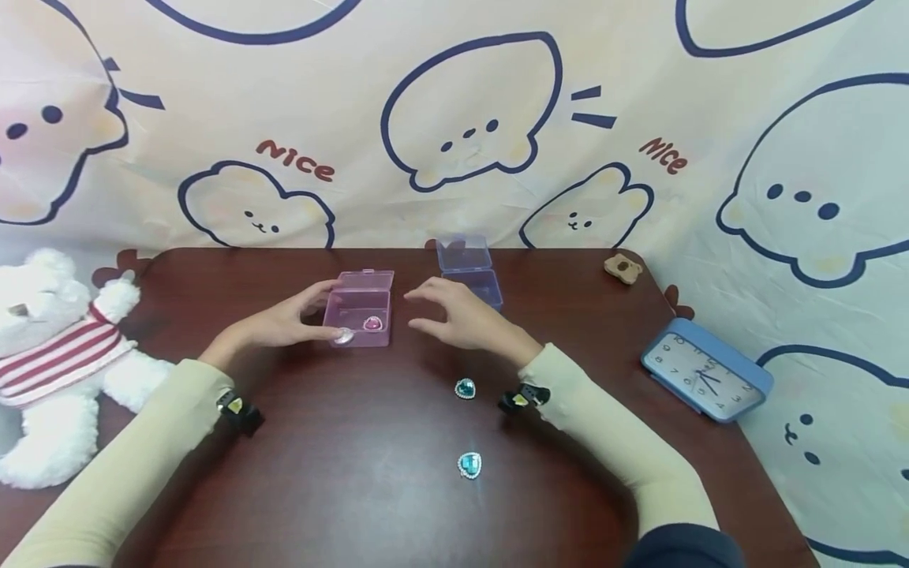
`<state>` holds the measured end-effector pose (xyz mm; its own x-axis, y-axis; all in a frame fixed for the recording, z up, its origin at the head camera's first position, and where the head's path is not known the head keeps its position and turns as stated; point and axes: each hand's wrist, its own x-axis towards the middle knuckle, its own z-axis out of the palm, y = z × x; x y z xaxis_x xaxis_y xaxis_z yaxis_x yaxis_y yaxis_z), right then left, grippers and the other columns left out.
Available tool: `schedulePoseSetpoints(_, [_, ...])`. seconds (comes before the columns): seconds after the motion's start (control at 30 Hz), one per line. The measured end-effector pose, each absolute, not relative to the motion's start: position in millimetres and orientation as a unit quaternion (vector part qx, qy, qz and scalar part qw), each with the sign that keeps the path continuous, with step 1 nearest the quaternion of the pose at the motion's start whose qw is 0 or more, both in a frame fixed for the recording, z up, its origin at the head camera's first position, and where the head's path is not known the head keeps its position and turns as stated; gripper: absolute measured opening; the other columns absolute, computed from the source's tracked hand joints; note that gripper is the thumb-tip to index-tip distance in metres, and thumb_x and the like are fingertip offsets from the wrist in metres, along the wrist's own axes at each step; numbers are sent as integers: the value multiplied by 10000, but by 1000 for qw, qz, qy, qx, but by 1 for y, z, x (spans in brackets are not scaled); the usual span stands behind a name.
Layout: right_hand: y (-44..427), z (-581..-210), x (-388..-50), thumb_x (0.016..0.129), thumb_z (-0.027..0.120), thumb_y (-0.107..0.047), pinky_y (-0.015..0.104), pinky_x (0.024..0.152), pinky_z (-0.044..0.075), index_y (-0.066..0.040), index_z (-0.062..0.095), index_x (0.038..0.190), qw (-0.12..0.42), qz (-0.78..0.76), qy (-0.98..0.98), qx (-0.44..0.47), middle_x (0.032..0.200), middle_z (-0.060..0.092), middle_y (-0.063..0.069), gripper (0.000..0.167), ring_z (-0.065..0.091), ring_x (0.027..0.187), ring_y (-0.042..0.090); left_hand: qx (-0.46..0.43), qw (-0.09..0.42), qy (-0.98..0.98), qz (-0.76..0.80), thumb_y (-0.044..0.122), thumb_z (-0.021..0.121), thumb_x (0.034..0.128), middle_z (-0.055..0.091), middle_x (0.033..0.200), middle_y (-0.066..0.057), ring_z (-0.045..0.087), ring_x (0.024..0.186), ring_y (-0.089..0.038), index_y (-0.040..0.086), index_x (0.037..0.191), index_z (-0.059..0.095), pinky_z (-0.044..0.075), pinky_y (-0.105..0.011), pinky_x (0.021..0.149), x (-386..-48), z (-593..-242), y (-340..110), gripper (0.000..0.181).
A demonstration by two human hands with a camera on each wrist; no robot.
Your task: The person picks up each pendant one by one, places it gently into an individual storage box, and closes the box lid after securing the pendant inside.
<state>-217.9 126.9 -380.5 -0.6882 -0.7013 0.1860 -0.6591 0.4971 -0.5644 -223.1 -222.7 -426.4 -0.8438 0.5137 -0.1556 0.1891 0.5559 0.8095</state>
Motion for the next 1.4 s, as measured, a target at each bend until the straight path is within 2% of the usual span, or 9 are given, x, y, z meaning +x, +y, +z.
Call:
schedulePoseSetpoints(0.13, [153, -378, -207, 948, 762, -261, 353, 812, 605, -157, 673, 1335, 45, -308, 871, -380, 1279, 686, 91, 410, 655, 1008, 225, 206, 146, 879, 405, 369, 760, 933, 340, 1627, -211, 296, 1527, -414, 126, 1636, 139, 227, -665, 1233, -221, -414, -221, 969])
schedulePoseSetpoints(0.27, [179, -382, -197, 950, 759, -242, 410, 787, 589, -144, 696, 1297, 59, -309, 872, -375, 1246, 690, 113, 366, 648, 1005, 281, 198, 32, 914, 352, 411, 766, 918, 295, 1661, -166, 204, 1550, -390, 117, 1617, 259, 222, -662, 1233, -216, -390, -203, 912])
schedulePoseSetpoints(0.4, [200, -391, -187, 943, 766, -235, 402, 766, 575, -122, 713, 1272, 71, -299, 876, -371, 1218, 695, 84, 352, 652, 981, 281, 236, -22, 906, 352, 386, 778, 914, 367, 1629, -119, 272, 1515, -357, 154, 1574, 385, 267, -638, 1218, -213, -371, -167, 802])
schedulePoseSetpoints(0.47, [208, -395, -183, 935, 773, -230, 391, 770, 569, -110, 718, 1262, 72, -294, 878, -371, 1206, 700, 64, 353, 657, 978, 262, 257, 0, 893, 370, 403, 768, 920, 379, 1613, -120, 322, 1500, -342, 176, 1575, 389, 298, -621, 1213, -214, -368, -146, 790])
schedulePoseSetpoints(0.6, [217, -406, -176, 931, 778, -230, 378, 835, 573, -113, 721, 1258, 86, -292, 876, -373, 1198, 708, 42, 352, 665, 1022, 208, 245, 121, 851, 448, 435, 746, 933, 280, 1641, -124, 341, 1512, -357, 263, 1613, 282, 325, -597, 1220, -218, -373, -105, 841])
schedulePoseSetpoints(0.73, [219, -417, -171, 927, 784, -249, 370, 901, 583, -126, 720, 1262, 117, -287, 874, -373, 1212, 702, 21, 362, 661, 1062, 167, 188, 202, 810, 517, 346, 779, 919, 73, 1702, -131, 221, 1569, -385, 289, 1646, 129, 272, -567, 1257, -232, -385, -71, 977])
schedulePoseSetpoints(0.97, [206, -430, -164, 884, 821, -361, 389, 989, 534, -187, 696, 1318, 137, -243, 890, -361, 1223, 633, -17, 484, 590, 1117, 132, 79, 253, 808, 526, 352, 828, 873, -102, 1735, -106, -16, 1617, -350, 302, 1654, -9, 132, -621, 1279, -255, -403, -35, 1146])
schedulePoseSetpoints(1.17, [201, -434, -159, 888, 822, -320, 351, 927, 512, -182, 711, 1293, 111, -226, 897, -363, 1154, 625, 1, 442, 560, 1061, 134, 63, 248, 796, 549, 306, 780, 922, -50, 1739, -131, -9, 1614, -369, 267, 1659, 1, 129, -599, 1286, -258, -414, -15, 1072])
schedulePoseSetpoints(1.4, [200, -437, -158, 913, 800, -254, 356, 917, 524, -179, 747, 1217, 103, -222, 897, -369, 1123, 644, -9, 318, 574, 1046, 140, 67, 250, 792, 553, 270, 726, 964, 23, 1747, -97, -14, 1617, -360, 276, 1641, -114, 99, -593, 1292, -256, -419, -12, 1078])
